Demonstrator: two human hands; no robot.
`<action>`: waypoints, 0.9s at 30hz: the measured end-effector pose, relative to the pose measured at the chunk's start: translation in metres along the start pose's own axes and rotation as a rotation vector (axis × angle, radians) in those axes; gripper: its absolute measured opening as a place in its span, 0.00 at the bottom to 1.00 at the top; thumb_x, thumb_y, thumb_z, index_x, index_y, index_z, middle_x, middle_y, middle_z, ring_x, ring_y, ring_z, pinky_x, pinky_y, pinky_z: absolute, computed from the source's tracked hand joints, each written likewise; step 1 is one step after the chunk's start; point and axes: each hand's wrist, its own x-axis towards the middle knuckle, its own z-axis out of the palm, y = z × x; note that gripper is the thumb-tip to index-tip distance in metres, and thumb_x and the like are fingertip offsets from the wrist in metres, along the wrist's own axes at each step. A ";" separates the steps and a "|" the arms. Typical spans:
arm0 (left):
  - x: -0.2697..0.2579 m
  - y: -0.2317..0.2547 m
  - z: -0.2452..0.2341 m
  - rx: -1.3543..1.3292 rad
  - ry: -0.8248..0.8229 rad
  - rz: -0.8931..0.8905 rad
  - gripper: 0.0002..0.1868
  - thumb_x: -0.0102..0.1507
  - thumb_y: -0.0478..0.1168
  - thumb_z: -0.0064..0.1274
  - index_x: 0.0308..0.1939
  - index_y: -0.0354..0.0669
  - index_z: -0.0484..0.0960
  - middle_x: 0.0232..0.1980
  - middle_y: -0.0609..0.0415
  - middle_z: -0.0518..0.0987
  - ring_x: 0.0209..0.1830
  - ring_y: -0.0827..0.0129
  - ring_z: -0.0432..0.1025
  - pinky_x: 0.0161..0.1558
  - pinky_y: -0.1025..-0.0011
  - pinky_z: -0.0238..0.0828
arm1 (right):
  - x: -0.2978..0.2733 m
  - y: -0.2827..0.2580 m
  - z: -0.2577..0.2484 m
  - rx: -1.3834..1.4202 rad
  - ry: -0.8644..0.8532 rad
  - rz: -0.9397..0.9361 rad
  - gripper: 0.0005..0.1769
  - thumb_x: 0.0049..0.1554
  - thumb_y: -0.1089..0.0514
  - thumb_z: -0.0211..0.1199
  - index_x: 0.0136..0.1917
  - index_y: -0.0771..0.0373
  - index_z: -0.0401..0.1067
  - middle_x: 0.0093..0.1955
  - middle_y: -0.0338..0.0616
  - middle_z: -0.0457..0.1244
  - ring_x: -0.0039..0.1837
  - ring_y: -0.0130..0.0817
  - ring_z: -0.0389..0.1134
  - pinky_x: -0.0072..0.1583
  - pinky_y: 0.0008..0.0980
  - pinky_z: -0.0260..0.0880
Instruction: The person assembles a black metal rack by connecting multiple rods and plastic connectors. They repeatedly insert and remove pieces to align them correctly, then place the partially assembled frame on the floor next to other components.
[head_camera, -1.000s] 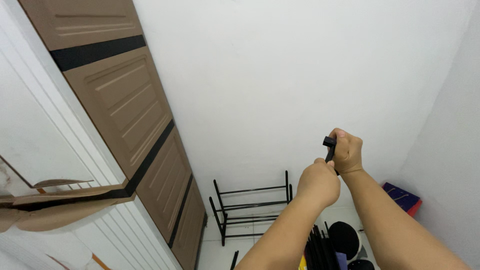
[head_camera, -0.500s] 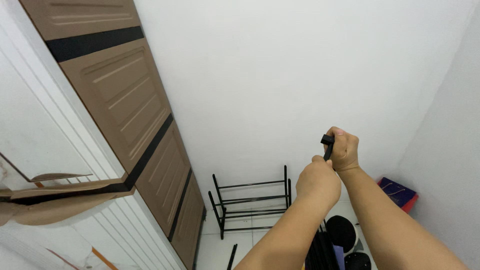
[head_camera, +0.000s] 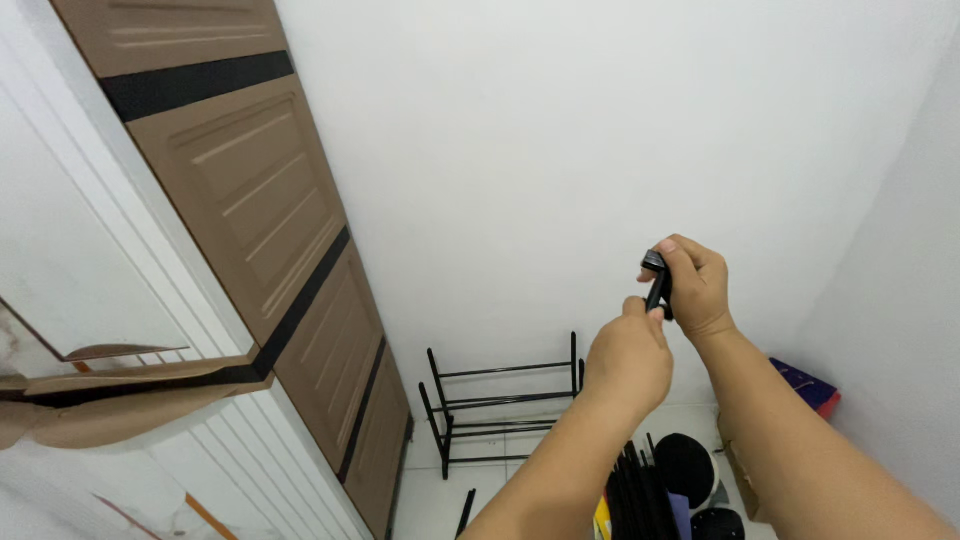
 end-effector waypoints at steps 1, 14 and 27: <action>-0.001 -0.002 -0.002 -0.012 -0.021 -0.006 0.16 0.73 0.45 0.35 0.49 0.34 0.70 0.34 0.33 0.79 0.37 0.37 0.75 0.40 0.45 0.70 | 0.001 -0.002 0.001 0.064 -0.001 0.040 0.24 0.66 0.47 0.51 0.43 0.72 0.71 0.40 0.50 0.64 0.44 0.37 0.68 0.48 0.33 0.69; -0.017 -0.065 -0.018 0.212 0.090 0.549 0.08 0.68 0.42 0.50 0.48 0.43 0.73 0.35 0.46 0.76 0.38 0.48 0.74 0.38 0.52 0.70 | -0.017 -0.048 -0.034 0.479 0.049 0.948 0.46 0.58 0.25 0.53 0.67 0.69 0.61 0.58 0.66 0.67 0.52 0.48 0.70 0.52 0.42 0.71; -0.009 -0.101 0.014 -0.788 0.015 -0.081 0.26 0.65 0.47 0.40 0.67 0.46 0.67 0.61 0.46 0.77 0.64 0.57 0.72 0.62 0.60 0.68 | -0.046 -0.087 0.021 0.349 0.043 0.512 0.20 0.63 0.42 0.59 0.41 0.60 0.68 0.27 0.36 0.56 0.26 0.24 0.52 0.29 0.26 0.51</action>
